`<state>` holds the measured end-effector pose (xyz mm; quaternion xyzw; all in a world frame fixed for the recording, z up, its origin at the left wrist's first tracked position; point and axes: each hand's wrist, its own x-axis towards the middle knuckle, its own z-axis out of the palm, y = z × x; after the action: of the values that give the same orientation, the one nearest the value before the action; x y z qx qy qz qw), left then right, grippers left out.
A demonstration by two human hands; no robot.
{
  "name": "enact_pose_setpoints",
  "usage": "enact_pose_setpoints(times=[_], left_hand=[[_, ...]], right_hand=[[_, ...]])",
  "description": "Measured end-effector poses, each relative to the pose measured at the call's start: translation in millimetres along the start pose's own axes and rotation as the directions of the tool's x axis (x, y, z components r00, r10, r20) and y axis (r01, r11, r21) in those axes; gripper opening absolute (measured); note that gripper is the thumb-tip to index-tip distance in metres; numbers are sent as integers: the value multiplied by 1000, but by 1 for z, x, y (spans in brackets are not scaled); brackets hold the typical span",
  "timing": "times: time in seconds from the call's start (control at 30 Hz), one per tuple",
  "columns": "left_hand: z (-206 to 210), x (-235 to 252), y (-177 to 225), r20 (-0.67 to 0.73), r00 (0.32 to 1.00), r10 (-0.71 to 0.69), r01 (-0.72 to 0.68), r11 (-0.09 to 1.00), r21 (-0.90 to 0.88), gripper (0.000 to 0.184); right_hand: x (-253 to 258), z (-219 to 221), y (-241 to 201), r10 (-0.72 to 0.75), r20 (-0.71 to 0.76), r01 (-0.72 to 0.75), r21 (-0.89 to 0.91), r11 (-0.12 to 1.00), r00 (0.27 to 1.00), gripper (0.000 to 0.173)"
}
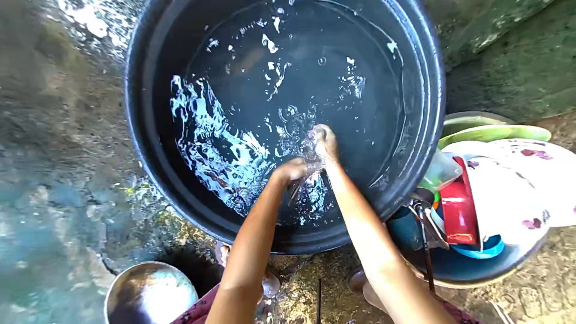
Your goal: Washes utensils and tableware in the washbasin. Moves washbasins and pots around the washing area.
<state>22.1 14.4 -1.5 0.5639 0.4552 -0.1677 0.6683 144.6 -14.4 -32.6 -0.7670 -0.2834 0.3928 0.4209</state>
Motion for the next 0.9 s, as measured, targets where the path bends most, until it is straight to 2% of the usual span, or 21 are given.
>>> enact_pose_setpoints(times=[0.07,0.13,0.2,0.27,0.3,0.33,0.37,0.4,0.47,0.53,0.57,0.63,0.67,0.73,0.8,0.83,0.9], left_hand=[[-16,7,-2,-4,999,-47,47,994,101,41],[-22,6,1,-99,995,-26,30,999,37,51],[-22,1,8,-177,984,-31,23,999,-46,51],[-14,5,7,-191,981,-16,-37,961,-275,39],[-10,8,5,-142,990,-7,-51,915,-400,38],[-6,9,3,-78,996,34,-68,872,-484,39],[-1,10,-1,-17,995,102,-97,862,-497,39],[3,10,-3,41,988,148,-113,881,-459,34],[13,4,-5,118,979,164,-114,931,-347,28],[14,-4,-1,119,988,99,-76,980,-181,26],[9,-7,6,86,995,43,-37,997,-67,28],[-2,-1,17,15,999,-49,46,991,127,35],[-9,7,16,-5,998,-66,66,992,106,42],[-9,20,6,-69,997,-21,18,999,-50,39],[-4,19,-1,-112,993,41,-62,980,-191,41],[-4,17,1,-142,988,54,-75,986,-150,41],[-1,11,11,-173,984,37,-25,997,74,51]], right_hand=[[-4,0,0,15,84,-34,224,974,996,40],[-2,-6,0,63,212,-128,310,942,975,43],[0,-13,4,-52,370,-88,353,931,928,46],[-1,-15,6,-124,425,-23,325,946,896,42],[-3,-16,5,-131,423,6,285,959,897,47],[-3,-16,4,-140,383,56,220,974,913,51],[-1,-14,4,-149,304,108,147,983,941,46],[1,-12,4,-136,193,126,65,990,972,39],[1,-14,-3,-18,13,19,-96,995,1000,39],[5,-13,1,74,-100,-82,-82,993,992,37],[6,-13,6,105,-101,-106,-10,994,989,38],[1,-19,8,178,64,-184,110,977,982,47],[3,-20,14,158,166,-187,175,967,973,47],[10,-21,21,25,325,-132,312,941,945,43],[9,-21,15,-39,347,-130,450,884,937,42],[10,-20,10,-48,315,-122,498,858,948,42],[8,-12,6,0,181,-91,495,864,984,39]])
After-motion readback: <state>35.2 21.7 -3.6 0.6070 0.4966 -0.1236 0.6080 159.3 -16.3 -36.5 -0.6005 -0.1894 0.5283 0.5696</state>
